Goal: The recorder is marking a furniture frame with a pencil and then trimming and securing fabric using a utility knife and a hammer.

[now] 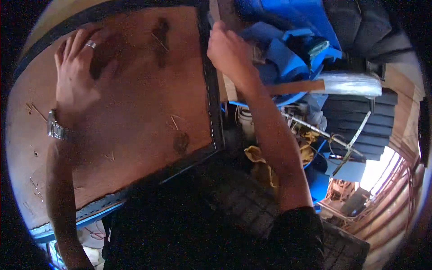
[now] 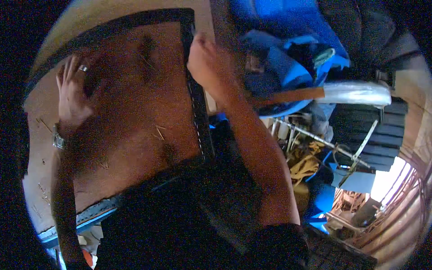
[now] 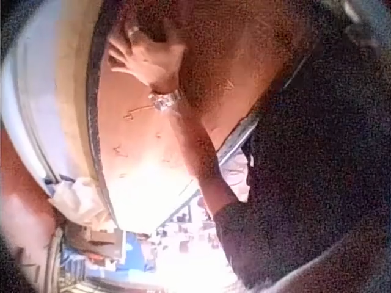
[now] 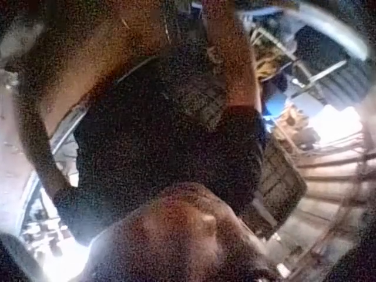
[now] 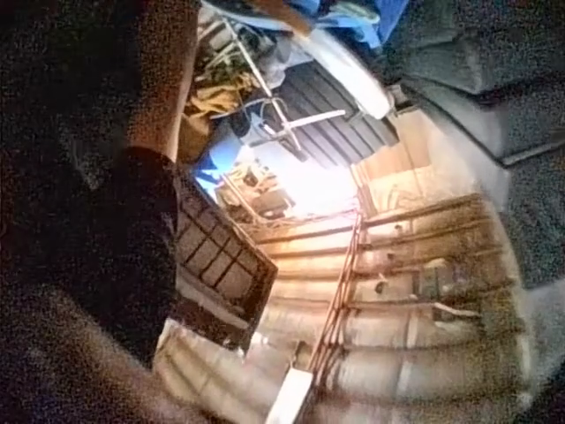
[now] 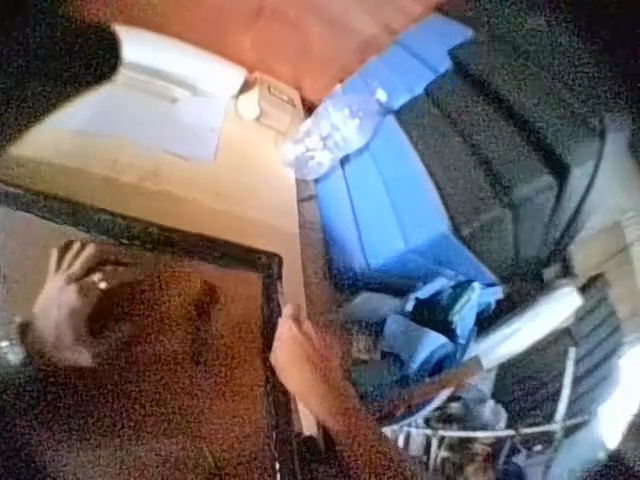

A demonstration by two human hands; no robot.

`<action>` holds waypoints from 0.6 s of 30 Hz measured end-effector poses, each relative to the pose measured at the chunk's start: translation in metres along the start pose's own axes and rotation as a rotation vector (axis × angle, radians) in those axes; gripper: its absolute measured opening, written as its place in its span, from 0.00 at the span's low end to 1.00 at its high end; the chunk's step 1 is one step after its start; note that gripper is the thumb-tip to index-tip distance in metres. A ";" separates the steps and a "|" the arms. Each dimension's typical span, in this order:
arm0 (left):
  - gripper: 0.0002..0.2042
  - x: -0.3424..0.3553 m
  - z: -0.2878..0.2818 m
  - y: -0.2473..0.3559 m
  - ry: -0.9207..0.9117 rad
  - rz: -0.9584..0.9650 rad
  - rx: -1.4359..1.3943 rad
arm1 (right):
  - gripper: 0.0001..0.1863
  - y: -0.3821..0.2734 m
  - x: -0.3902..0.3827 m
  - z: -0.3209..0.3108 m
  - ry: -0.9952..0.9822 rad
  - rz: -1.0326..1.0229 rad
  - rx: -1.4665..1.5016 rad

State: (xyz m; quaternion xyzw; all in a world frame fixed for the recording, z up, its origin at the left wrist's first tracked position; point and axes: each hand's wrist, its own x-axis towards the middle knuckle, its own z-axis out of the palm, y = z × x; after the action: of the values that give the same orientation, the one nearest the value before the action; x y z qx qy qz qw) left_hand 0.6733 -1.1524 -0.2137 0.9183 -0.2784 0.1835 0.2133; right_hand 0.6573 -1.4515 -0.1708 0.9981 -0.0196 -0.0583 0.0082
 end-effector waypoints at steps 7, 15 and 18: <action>0.23 -0.004 0.009 -0.012 0.008 0.061 0.071 | 0.11 0.003 -0.021 0.005 0.036 -0.028 0.029; 0.23 -0.009 0.017 -0.017 0.050 0.096 0.104 | 0.17 0.008 -0.060 0.012 -0.016 -0.059 0.012; 0.23 -0.012 0.017 -0.017 -0.006 0.060 0.152 | 0.19 0.005 -0.079 0.011 -0.078 0.005 -0.028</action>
State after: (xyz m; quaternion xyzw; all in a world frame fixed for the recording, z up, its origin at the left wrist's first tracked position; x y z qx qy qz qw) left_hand 0.6779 -1.1433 -0.2384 0.9235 -0.2918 0.2079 0.1368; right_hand 0.5777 -1.4538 -0.1730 0.9948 -0.0216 -0.0976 0.0214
